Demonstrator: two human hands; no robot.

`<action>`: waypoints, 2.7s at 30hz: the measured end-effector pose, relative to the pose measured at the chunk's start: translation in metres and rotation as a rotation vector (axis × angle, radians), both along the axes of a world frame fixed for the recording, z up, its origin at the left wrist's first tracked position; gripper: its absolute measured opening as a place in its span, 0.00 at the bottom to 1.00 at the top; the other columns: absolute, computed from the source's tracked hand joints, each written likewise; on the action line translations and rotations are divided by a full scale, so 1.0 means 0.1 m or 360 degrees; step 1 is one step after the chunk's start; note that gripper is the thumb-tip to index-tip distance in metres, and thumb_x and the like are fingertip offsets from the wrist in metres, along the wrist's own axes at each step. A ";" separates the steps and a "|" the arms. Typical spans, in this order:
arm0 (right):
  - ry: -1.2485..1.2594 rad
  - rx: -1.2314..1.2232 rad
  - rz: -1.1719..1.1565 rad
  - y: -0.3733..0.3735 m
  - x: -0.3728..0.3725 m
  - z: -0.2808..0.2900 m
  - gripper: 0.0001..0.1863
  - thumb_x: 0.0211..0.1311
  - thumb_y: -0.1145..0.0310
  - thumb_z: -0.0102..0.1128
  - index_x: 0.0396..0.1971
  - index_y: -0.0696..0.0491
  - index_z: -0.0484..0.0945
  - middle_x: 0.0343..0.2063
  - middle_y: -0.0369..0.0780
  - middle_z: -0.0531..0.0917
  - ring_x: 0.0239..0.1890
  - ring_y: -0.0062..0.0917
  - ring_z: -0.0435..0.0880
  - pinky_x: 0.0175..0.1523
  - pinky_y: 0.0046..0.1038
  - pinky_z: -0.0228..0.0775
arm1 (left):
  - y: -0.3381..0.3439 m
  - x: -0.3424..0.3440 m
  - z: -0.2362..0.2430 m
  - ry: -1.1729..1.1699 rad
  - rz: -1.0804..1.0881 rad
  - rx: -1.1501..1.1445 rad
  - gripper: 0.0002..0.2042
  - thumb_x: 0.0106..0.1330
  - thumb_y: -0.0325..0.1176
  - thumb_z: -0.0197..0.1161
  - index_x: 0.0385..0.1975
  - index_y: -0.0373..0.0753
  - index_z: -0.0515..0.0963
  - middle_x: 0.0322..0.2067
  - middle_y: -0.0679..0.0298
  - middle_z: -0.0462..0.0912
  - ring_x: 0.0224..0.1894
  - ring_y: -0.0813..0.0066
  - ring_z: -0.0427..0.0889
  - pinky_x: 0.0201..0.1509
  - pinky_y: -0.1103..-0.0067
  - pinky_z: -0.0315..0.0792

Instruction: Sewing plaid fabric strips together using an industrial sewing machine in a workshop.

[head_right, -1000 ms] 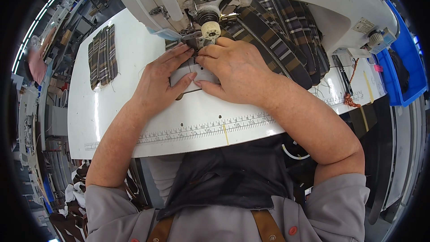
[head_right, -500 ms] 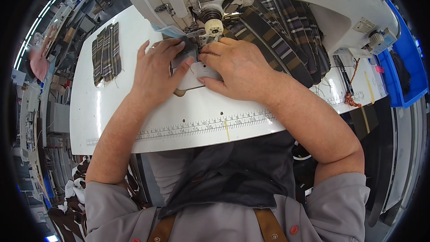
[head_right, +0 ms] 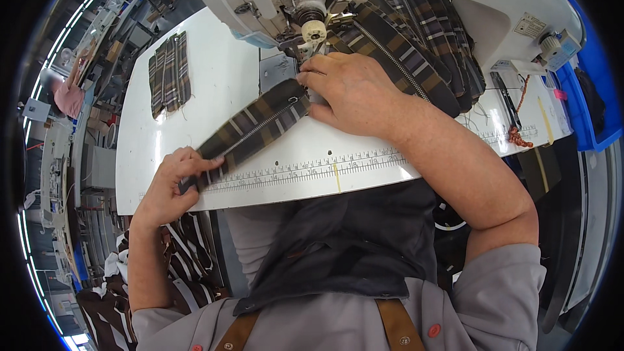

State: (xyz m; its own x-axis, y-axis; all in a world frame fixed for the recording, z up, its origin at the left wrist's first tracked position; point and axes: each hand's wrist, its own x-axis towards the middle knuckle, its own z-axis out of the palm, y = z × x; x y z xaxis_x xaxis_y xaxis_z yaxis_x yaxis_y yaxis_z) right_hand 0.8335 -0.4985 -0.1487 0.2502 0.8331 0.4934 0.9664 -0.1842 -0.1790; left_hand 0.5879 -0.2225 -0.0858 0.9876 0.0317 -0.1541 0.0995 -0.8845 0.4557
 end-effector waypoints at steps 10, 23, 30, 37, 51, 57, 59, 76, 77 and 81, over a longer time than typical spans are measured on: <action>0.0132 0.0177 0.0316 -0.05 0.07 0.08 0.08 0.56 0.69 0.63 0.32 0.54 0.87 0.32 0.39 0.89 0.36 0.38 0.86 0.39 0.40 0.78 | -0.29 0.52 -0.20 -0.0558 -0.0425 0.0142 0.15 0.47 0.15 0.60 0.28 0.44 0.86 0.55 0.65 0.78 0.60 0.62 0.75 0.77 0.61 0.52; 0.0863 0.0182 0.0327 -0.03 0.03 0.04 0.10 0.64 0.62 0.72 0.34 0.55 0.89 0.32 0.37 0.89 0.32 0.22 0.84 0.38 0.28 0.76 | -0.55 0.96 -0.37 -0.0449 -0.0733 -0.0691 0.06 0.51 0.22 0.68 0.30 0.36 0.83 0.54 0.55 0.85 0.57 0.54 0.83 0.61 0.66 0.77; -0.0040 0.0042 0.0057 -0.02 -0.02 0.07 0.18 0.56 0.59 0.75 0.43 0.54 0.90 0.44 0.34 0.91 0.46 0.30 0.84 0.49 0.34 0.81 | -0.53 1.17 -0.45 -0.0600 -0.0446 -0.0300 0.33 0.54 0.36 0.81 0.61 0.39 0.76 0.67 0.52 0.74 0.67 0.49 0.76 0.69 0.62 0.72; -0.0117 0.0087 -0.0022 0.03 0.02 0.02 0.20 0.57 0.56 0.75 0.44 0.53 0.91 0.43 0.35 0.91 0.45 0.29 0.85 0.48 0.33 0.81 | -0.45 1.28 -0.50 -0.0596 -0.0547 0.0165 0.42 0.60 0.45 0.76 0.73 0.36 0.67 0.75 0.49 0.67 0.75 0.46 0.68 0.81 0.55 0.59; -0.0126 0.0075 -0.0062 0.06 0.02 0.03 0.20 0.58 0.54 0.73 0.42 0.54 0.89 0.41 0.36 0.89 0.46 0.31 0.85 0.47 0.34 0.82 | -0.41 1.38 -0.50 -0.0577 -0.0552 0.0082 0.42 0.59 0.43 0.75 0.72 0.31 0.68 0.73 0.48 0.69 0.75 0.48 0.68 0.83 0.56 0.57; -0.0125 0.0078 -0.0069 0.05 0.02 0.02 0.22 0.59 0.52 0.72 0.44 0.55 0.89 0.43 0.37 0.88 0.47 0.32 0.84 0.48 0.35 0.81 | -0.44 1.38 -0.54 -0.0637 -0.0560 0.0215 0.45 0.59 0.53 0.75 0.73 0.36 0.69 0.74 0.50 0.69 0.78 0.49 0.65 0.83 0.48 0.49; -0.0125 0.0092 -0.0068 0.04 0.01 0.03 0.23 0.59 0.52 0.72 0.44 0.55 0.89 0.43 0.38 0.88 0.47 0.32 0.84 0.49 0.35 0.81 | -0.44 1.37 -0.56 -0.0682 -0.0534 0.0345 0.47 0.56 0.60 0.75 0.73 0.39 0.69 0.74 0.52 0.69 0.79 0.51 0.62 0.83 0.45 0.45; -0.0128 0.0076 -0.0057 0.03 0.02 0.00 0.24 0.58 0.52 0.72 0.46 0.55 0.88 0.45 0.38 0.88 0.48 0.33 0.84 0.49 0.35 0.81 | -0.48 1.33 -0.53 -0.0713 -0.0500 0.0192 0.43 0.56 0.54 0.78 0.70 0.37 0.74 0.71 0.54 0.74 0.76 0.52 0.68 0.83 0.50 0.52; -0.0128 0.0075 -0.0053 0.03 0.02 0.00 0.24 0.58 0.52 0.72 0.46 0.55 0.88 0.45 0.38 0.88 0.48 0.33 0.84 0.49 0.35 0.81 | -0.48 1.33 -0.53 -0.0724 -0.0504 0.0164 0.42 0.57 0.54 0.78 0.69 0.37 0.74 0.71 0.53 0.74 0.76 0.51 0.68 0.82 0.51 0.54; -0.0147 0.0080 -0.0052 0.02 0.01 0.01 0.24 0.57 0.52 0.72 0.46 0.56 0.88 0.45 0.38 0.88 0.48 0.33 0.84 0.48 0.35 0.82 | -0.49 1.33 -0.53 -0.0720 -0.0492 0.0115 0.40 0.59 0.53 0.77 0.68 0.35 0.75 0.71 0.52 0.74 0.75 0.50 0.70 0.81 0.52 0.58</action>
State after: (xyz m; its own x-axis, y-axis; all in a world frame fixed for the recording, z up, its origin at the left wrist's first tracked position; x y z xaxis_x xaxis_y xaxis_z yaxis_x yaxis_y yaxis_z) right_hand 0.8349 -0.4960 -0.1477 0.2286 0.7988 0.5565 0.9728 -0.2091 -0.0994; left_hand 0.7207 -0.2711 -0.1390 0.9197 -0.2755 0.2796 -0.3615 -0.8721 0.3297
